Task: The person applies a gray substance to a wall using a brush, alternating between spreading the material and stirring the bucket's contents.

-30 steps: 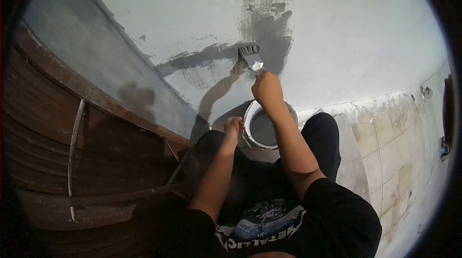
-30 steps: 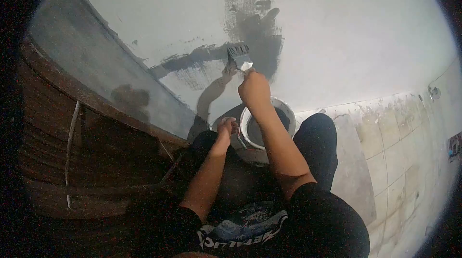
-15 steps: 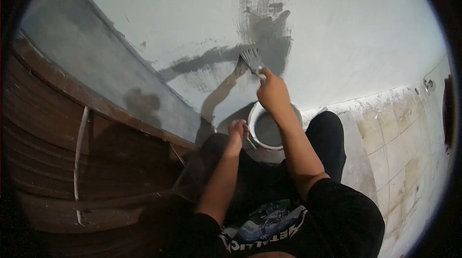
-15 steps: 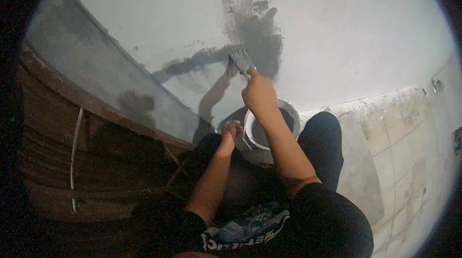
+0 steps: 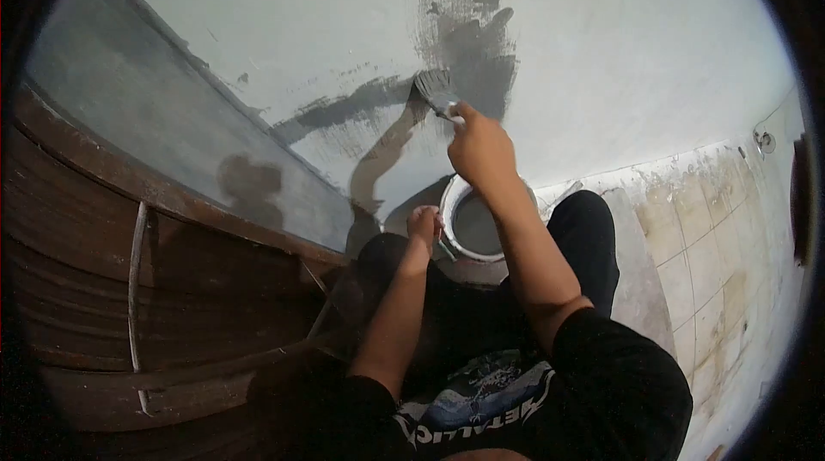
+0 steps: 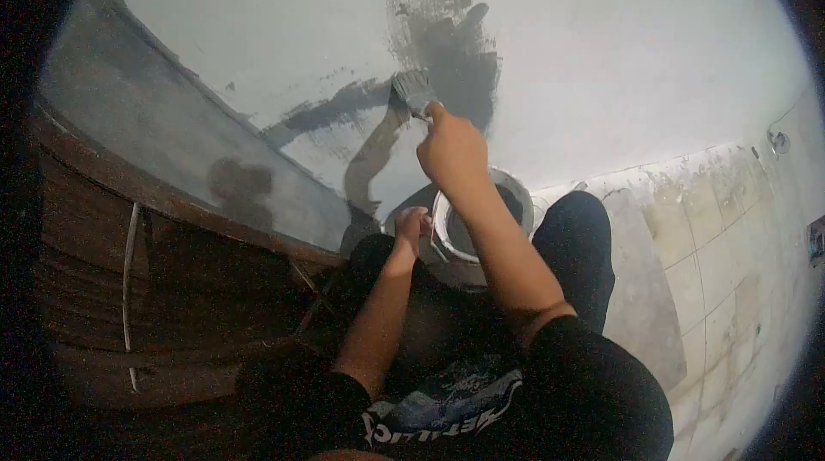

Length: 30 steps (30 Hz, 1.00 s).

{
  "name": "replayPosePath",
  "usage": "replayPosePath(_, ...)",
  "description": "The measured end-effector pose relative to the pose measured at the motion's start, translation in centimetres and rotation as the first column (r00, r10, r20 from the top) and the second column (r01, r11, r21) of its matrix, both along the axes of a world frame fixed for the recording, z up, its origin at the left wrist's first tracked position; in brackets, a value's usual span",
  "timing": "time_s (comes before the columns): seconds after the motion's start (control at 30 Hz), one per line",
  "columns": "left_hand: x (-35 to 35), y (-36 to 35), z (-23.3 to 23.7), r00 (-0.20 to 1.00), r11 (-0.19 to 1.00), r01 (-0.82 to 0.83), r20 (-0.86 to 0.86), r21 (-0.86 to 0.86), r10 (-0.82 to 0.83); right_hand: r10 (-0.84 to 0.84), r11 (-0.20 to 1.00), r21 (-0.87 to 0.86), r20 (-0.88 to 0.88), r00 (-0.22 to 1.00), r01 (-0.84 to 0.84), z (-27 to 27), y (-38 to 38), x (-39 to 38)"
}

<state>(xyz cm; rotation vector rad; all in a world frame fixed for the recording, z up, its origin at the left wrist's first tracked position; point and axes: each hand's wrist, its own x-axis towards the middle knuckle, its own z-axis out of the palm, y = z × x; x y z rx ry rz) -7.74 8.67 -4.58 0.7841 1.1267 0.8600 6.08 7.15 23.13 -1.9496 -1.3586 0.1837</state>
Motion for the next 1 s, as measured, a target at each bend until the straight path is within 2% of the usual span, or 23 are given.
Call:
replayPosePath(0.1, 0.1, 1.0, 0.6, 1.000, 0.999, -0.021, -0.006, -0.039, 0.021, 0.049, 0.998, 0.035, -0.054, 0.997, -0.048, 0.7, -1.0, 0.5)
replayPosePath(0.13, 0.4, 0.8, 0.9, 0.996, 0.997, -0.075, -0.057, -0.024, 0.074, 0.027, 0.999, 0.040, -0.062, 0.998, -0.024, 1.2, -0.9, 0.5)
replayPosePath(0.2, 0.1, 0.4, 1.6, 0.999, 0.999, -0.045, -0.016, -0.015, 0.045, -0.018, 1.000, 0.007, -0.078, 0.997, 0.019, 1.1, -1.7, 0.3)
replayPosePath(0.27, 0.0, 0.8, 1.7, 0.999, 0.996, -0.016, -0.054, -0.093, 0.011, 0.010, 1.000, 0.010, -0.061, 0.998, -0.010, -2.5, 0.2, 0.5)
replayPosePath(0.3, 0.2, 1.1, 1.4, 0.995, 0.993, -0.046, -0.088, -0.112, 0.037, 0.022, 0.999, 0.026, -0.055, 0.998, -0.020, -2.6, 0.8, 0.2)
replayPosePath(0.43, 0.1, 0.6, 1.4, 0.999, 0.998, -0.033, 0.015, -0.048, 0.034, 0.015, 1.000, -0.019, -0.015, 1.000, -0.015, -1.6, -2.1, -0.5)
replayPosePath(0.5, 0.2, 0.5, 1.9, 0.999, 0.997, -0.036, -0.006, -0.071, 0.036, 0.054, 0.999, -0.002, 0.039, 0.998, -0.054, -0.8, -3.3, -0.6)
replayPosePath(0.6, 0.2, 0.8, 2.3, 1.000, 0.996, -0.029, -0.012, -0.085, 0.028, -0.058, 0.982, 0.183, 0.044, 0.997, 0.049, -1.4, -1.4, -1.6)
replayPosePath(0.7, 0.5, 1.2, 0.9, 0.998, 0.994, -0.051, -0.037, -0.096, 0.048, -0.079, 0.997, -0.008, 0.105, 0.991, 0.080, -6.9, 1.7, -2.0)
replayPosePath(0.77, 0.6, 1.3, 0.7, 0.996, 0.993, -0.058, -0.067, -0.107, 0.051, -0.054, 0.996, -0.059, 0.146, 0.988, 0.063, -9.1, 2.0, -2.4)
replayPosePath(0.83, 0.3, 1.2, 0.8, 0.994, 0.990, -0.044, -0.101, -0.134, 0.031, -0.015, 0.989, -0.144, 0.170, 0.985, 0.040, -9.5, 1.4, -2.1)
replayPosePath(0.93, 0.1, 0.7, 1.0, 0.997, 0.996, -0.064, -0.047, -0.059, 0.062, 0.060, 0.982, -0.189, 0.179, 0.982, -0.026, -11.2, 1.1, -1.2)
replayPosePath(1.0, 0.1, 0.6, 2.3, 0.995, 0.997, -0.065, -0.081, -0.053, 0.061, 0.156, 0.921, -0.381, 0.177, 0.972, -0.078, -13.2, 1.1, 0.3)
